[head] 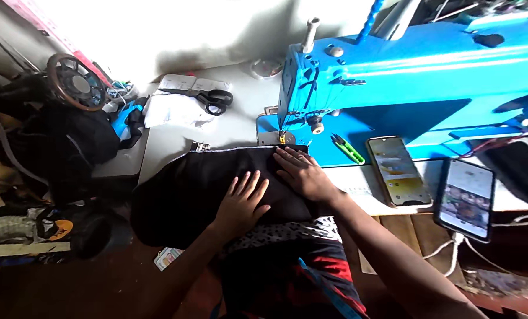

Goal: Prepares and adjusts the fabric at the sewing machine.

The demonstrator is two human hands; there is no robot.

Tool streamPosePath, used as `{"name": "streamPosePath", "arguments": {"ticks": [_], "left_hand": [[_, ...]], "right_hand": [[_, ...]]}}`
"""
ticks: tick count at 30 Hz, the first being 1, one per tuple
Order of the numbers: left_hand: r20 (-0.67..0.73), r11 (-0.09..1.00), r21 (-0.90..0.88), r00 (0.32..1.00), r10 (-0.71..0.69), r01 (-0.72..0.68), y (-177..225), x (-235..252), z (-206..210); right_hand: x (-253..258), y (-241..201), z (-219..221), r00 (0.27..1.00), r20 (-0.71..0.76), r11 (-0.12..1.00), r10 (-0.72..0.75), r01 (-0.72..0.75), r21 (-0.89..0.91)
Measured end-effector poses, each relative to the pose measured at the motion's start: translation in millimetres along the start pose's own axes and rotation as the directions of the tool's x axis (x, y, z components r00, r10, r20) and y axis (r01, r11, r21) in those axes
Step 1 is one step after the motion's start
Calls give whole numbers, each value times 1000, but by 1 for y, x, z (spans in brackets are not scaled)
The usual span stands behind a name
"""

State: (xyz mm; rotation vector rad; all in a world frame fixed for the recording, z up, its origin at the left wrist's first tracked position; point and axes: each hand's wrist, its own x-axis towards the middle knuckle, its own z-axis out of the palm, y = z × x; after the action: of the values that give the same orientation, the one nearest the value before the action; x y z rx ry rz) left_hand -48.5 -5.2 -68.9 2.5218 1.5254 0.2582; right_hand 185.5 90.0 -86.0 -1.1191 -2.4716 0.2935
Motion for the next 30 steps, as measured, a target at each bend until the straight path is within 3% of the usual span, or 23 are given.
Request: {"name": "streamPosePath", "arguments": {"ticks": [6,12,16,19,22,25,30], "left_hand": [[-75,998,22,996,-56,57,-16,-17,-7],[-260,996,-15,961,-93,93,-33,22,-9],[-147,959,-71,948,-282,275,-93,50,-36],[-104,966,-127,966,-237,223,-112,56,-55],[-146,991,-109,985,-88,72,-79,40,-65],[-190,973,-224,982,4,-48,-27,24,-60],[-201,959,-273,979,22,-77,20,19,-28]], "right_hand": [[-1,2,0,1000,9,1000,-14,15,-8],[0,1,-1,1000,10,1000,-21,21,1],[0,2,-5,995,104,1000,-7,5,17],[1,2,-5,992,125,1000,5,-7,18],[1,0,-5,994,108,1000,10,-12,17],[1,-1,-5,996,84,1000,4,-5,8],[2,-4,-8,992,125,1000,7,-8,5]]}}
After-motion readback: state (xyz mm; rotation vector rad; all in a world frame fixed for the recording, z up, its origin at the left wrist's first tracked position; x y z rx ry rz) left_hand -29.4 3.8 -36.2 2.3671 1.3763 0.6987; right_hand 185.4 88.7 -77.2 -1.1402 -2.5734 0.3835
